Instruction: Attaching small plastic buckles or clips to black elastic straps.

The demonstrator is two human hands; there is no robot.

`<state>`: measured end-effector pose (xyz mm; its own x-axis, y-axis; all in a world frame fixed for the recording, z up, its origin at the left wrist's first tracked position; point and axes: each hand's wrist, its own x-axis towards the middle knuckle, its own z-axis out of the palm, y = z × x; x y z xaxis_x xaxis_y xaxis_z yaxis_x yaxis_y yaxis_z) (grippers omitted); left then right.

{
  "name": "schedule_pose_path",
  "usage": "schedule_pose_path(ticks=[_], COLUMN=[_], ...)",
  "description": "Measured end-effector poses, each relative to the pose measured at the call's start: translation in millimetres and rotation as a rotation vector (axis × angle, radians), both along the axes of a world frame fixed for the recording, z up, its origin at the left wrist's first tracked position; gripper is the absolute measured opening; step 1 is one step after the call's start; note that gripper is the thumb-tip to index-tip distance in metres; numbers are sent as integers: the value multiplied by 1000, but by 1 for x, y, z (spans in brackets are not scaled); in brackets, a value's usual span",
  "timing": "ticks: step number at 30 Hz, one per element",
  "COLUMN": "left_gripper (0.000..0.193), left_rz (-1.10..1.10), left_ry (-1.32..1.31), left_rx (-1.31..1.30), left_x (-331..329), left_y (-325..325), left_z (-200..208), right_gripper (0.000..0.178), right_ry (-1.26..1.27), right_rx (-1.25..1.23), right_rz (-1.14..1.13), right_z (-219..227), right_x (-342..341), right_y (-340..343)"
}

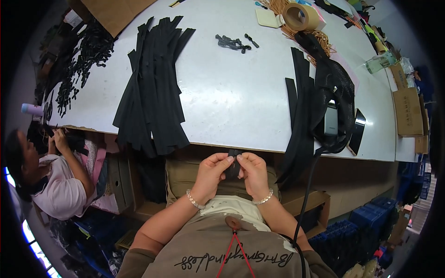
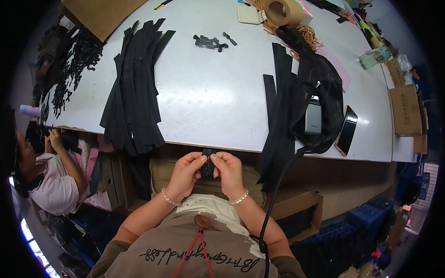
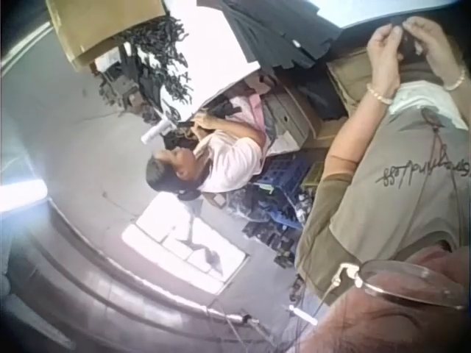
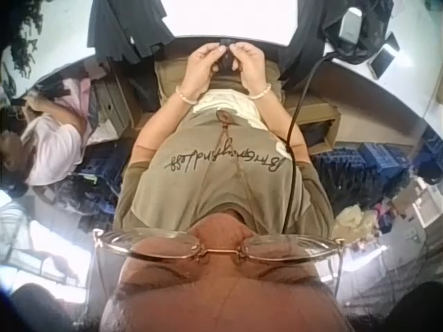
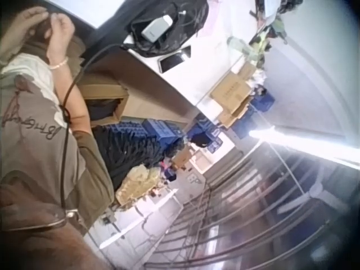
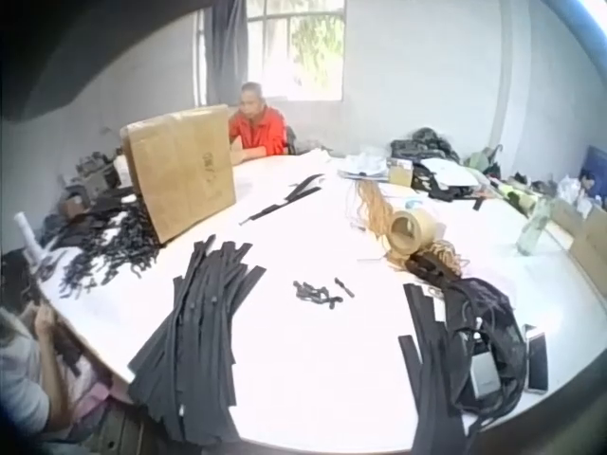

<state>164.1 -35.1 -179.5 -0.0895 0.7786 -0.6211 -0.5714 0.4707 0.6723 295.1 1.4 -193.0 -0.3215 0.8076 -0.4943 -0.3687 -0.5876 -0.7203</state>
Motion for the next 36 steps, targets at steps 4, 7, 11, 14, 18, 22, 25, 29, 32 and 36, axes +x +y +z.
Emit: schedule_pose_path(ticks=[4, 7, 11, 14, 18, 22, 25, 29, 32, 36], left_gripper=[13, 12, 10, 8, 7, 7, 7, 7, 9, 9], left_rz=[47, 75, 115, 171, 219, 251, 243, 206, 142, 117], left_ry=[-75, -88, -66, -95, -119, -184, -195, -226, -283, -283], left_rx=[-26, -48, -1, 12, 13, 22, 15, 9, -7, 29], left_x=[3, 4, 4, 7, 10, 10, 12, 11, 6, 3], left_y=[3, 6, 3, 4, 7, 8, 10, 16, 10, 1], left_z=[1, 0, -12, -15, -12, -13, -13, -13, -14, -3], right_gripper=[11, 9, 9, 8, 8, 5, 4, 4, 6, 8], right_ry=[-21, -80, -153, -183, -200, -196, -135, -113, -142, -137], right_rx=[8, 13, 70, 104, 125, 86, 42, 44, 63, 147], right_rz=[-18, -34, -72, -80, -96, -116, -141, -142, -72, -5], right_z=[-1, 3, 1, -1, -3, 1, 1, 0, 0, 2], right_x=[0, -4, -5, -6, -8, -10, -11, -10, -5, -1], right_y=[1, 1, -2, -1, -1, -2, 0, 5, 2, -4])
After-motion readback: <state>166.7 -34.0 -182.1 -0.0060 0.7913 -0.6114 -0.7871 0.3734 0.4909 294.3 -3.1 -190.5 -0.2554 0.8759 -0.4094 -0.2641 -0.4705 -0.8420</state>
